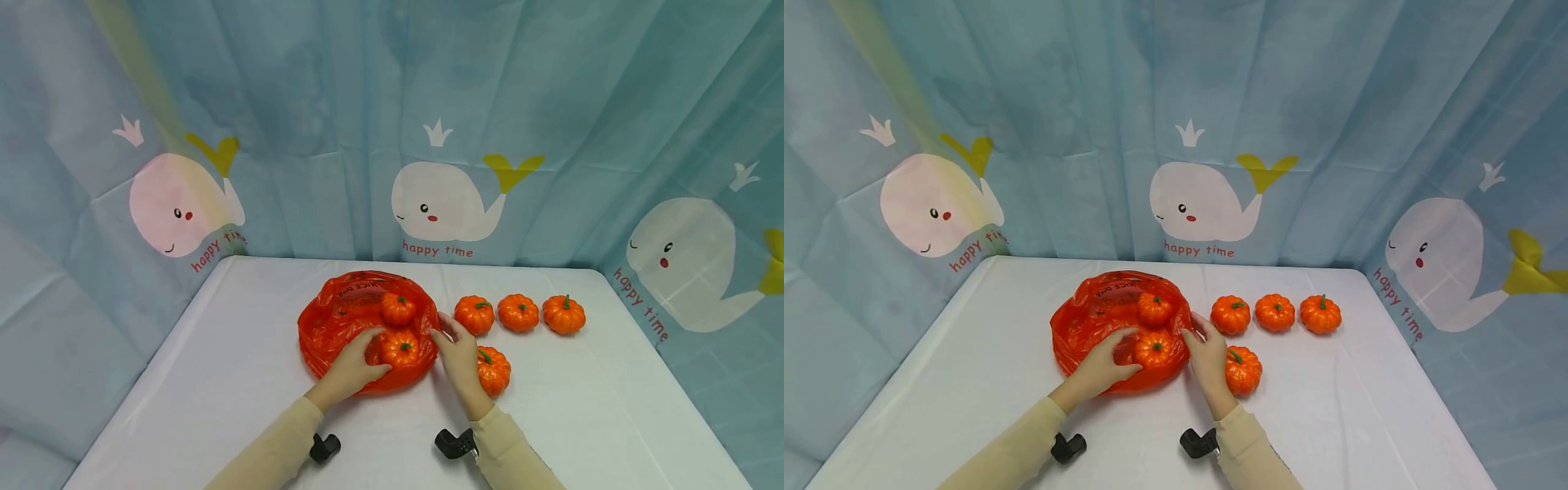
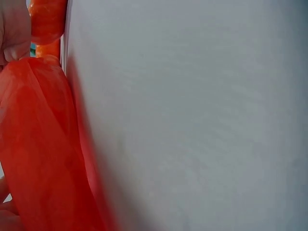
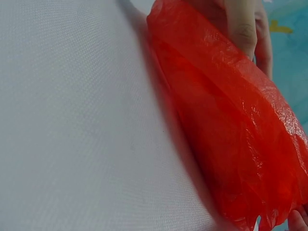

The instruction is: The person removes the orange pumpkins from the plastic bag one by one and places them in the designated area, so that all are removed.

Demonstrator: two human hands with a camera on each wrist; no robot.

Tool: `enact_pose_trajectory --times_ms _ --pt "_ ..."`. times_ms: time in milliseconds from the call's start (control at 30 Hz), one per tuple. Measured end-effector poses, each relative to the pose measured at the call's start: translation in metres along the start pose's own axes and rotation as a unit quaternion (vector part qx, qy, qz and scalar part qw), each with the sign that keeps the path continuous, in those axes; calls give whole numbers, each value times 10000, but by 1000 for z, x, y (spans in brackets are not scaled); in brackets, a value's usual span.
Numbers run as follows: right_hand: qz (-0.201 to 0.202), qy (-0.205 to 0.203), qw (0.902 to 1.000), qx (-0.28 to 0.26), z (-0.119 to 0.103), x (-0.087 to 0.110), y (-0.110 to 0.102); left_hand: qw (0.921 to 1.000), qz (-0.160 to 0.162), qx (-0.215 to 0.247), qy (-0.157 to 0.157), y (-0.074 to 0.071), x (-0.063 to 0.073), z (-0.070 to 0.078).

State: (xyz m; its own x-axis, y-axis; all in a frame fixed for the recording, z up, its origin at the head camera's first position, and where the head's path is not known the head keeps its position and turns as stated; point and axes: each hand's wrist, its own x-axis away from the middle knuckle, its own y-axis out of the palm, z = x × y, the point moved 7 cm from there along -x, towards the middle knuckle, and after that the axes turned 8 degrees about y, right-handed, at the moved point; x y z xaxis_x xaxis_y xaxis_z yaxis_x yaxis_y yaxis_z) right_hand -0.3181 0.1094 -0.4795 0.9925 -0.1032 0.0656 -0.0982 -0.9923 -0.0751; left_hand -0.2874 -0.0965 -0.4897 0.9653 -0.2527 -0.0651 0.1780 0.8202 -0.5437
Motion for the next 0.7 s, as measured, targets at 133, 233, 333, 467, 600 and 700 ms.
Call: enact_pose_trajectory --times_ms 133,233,333,467,600,700 --pt "-17 28 10000 -49 -1 0 1 10000 -8 3 -14 3 -3 1" --pt "-18 33 10000 -50 -1 1 1 9999 -43 -15 -102 4 -5 1" --pt "-23 35 10000 -36 -1 2 1 9998 -88 -21 -159 6 -6 0" --pt "-17 49 10000 -29 -2 2 1 9996 -190 -16 -204 8 -8 0" --pt "-3 35 10000 -17 -2 3 1 9993 -282 -12 -232 11 -10 0" --pt "8 21 10000 -14 -1 2 1 9992 -330 -47 -229 12 -12 0"
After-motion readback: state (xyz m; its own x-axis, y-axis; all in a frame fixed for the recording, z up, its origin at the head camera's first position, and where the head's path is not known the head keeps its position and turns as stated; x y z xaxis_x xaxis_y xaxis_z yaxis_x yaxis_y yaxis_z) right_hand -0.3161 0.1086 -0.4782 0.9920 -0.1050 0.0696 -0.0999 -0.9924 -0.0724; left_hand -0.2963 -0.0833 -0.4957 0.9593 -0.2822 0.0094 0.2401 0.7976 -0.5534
